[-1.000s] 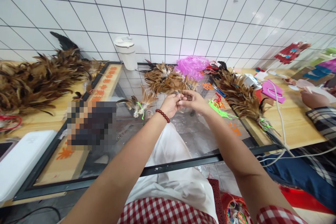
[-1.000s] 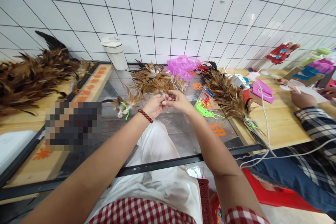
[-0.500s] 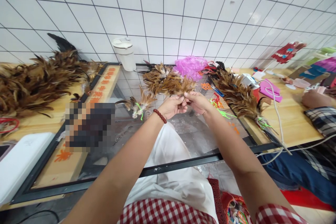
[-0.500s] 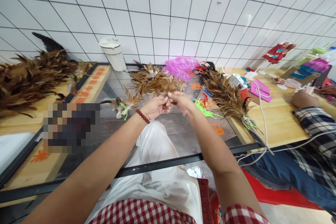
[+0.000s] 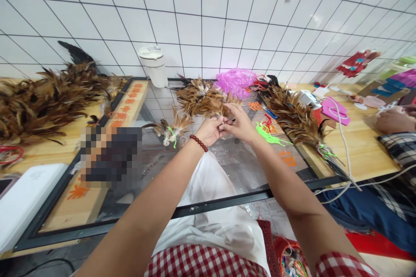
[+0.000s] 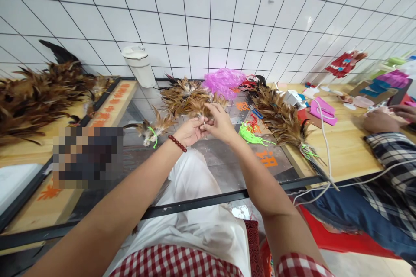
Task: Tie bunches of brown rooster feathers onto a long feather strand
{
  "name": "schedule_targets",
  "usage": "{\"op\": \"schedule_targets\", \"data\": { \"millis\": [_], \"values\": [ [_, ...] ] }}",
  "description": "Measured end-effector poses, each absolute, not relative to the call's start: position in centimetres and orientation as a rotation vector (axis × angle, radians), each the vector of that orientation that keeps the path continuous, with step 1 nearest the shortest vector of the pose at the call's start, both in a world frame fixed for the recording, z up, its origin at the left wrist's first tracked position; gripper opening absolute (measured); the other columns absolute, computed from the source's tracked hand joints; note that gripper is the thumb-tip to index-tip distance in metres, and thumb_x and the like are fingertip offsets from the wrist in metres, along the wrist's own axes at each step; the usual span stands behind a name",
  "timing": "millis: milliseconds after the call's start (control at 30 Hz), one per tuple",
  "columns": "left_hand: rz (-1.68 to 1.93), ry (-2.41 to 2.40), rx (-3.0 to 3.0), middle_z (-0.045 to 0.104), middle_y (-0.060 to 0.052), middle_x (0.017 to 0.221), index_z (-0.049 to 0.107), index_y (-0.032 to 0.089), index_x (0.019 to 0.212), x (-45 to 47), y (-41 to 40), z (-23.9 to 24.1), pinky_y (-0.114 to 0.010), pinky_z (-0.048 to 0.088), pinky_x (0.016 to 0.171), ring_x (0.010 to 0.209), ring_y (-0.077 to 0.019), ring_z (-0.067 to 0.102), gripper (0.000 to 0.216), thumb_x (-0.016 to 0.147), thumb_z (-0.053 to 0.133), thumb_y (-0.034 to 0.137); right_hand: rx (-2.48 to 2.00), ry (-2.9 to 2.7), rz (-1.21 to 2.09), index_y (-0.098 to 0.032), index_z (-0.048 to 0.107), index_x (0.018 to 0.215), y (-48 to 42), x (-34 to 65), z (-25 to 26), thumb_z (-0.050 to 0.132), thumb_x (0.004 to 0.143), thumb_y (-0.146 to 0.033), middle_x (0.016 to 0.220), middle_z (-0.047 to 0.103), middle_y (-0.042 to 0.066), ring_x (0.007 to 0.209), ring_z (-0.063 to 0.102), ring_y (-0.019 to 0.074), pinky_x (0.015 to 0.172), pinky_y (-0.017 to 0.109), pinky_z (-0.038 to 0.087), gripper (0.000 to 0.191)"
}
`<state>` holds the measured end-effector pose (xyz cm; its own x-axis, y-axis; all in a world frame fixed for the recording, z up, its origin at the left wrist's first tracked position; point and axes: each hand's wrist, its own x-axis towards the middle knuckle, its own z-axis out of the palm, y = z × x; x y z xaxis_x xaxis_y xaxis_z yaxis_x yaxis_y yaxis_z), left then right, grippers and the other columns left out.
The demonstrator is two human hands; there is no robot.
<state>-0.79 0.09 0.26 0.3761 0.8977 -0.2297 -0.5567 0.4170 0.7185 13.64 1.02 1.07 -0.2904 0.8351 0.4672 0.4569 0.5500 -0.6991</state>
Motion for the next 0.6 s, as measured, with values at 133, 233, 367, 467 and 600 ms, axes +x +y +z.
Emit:
{"op": "schedule_targets", "data": {
  "millis": [133, 233, 367, 467, 600],
  "values": [
    [1.026, 0.641, 0.608, 0.065, -0.004, 0.070, 0.059, 0.011, 0.077, -0.9, 0.1, 0.1, -0.029, 0.055, 0.072, 0.066, -0.0112, 0.064, 0.014, 0.084, 0.062, 0.023, -1.112, -1.967, 0.345, -0.023, 0.054, 0.129, 1.0, 13.7, 1.0, 0.071, 0.072, -0.033, 0.133, 0.052, 0.012, 0.121, 0.049, 0.0289, 0.100, 0.044, 0.040, 0.060],
    [1.178, 0.702, 0.589, 0.064, -0.002, 0.070, 0.058, 0.013, 0.078, -0.8, 0.2, 0.3, -0.021, 0.051, 0.065, 0.064, -0.0084, 0.062, 0.015, 0.085, 0.061, 0.025, -1.209, -1.862, 0.332, -0.021, 0.065, 0.114, 1.3, 14.4, 1.3, 0.068, 0.074, -0.034, 0.116, 0.062, 0.010, 0.096, 0.060, 0.0238, 0.089, 0.039, 0.046, 0.042],
    [1.337, 0.792, 0.567, 0.051, 0.004, 0.059, 0.055, 0.014, 0.076, -0.8, 0.4, 0.6, -0.015, 0.037, 0.046, 0.047, -0.0032, 0.047, 0.019, 0.085, 0.062, 0.030, -1.543, -1.792, 0.304, -0.020, 0.073, 0.082, 1.8, 15.5, 1.6, 0.060, 0.079, -0.034, 0.077, 0.069, 0.005, 0.071, 0.058, 0.0186, 0.072, 0.032, 0.045, 0.019],
    [1.390, 0.805, 0.547, 0.046, 0.006, 0.056, 0.054, 0.015, 0.075, -0.9, 0.6, 0.6, -0.014, 0.030, 0.041, 0.043, -0.0022, 0.041, 0.020, 0.085, 0.062, 0.030, -1.671, -1.850, 0.290, -0.022, 0.073, 0.078, 1.7, 15.4, 1.4, 0.061, 0.077, -0.032, 0.073, 0.069, 0.003, 0.069, 0.058, 0.0180, 0.067, 0.029, 0.041, 0.016],
    [1.395, 0.817, 0.533, 0.044, 0.006, 0.055, 0.053, 0.015, 0.074, -0.9, 0.7, 0.5, -0.014, 0.029, 0.041, 0.042, -0.0022, 0.039, 0.021, 0.086, 0.060, 0.030, -1.748, -1.793, 0.373, -0.023, 0.071, 0.074, 1.5, 14.2, 0.6, 0.062, 0.076, -0.047, 0.068, 0.068, 0.003, 0.066, 0.058, 0.0180, 0.062, 0.028, 0.040, 0.026]
  ]
}}
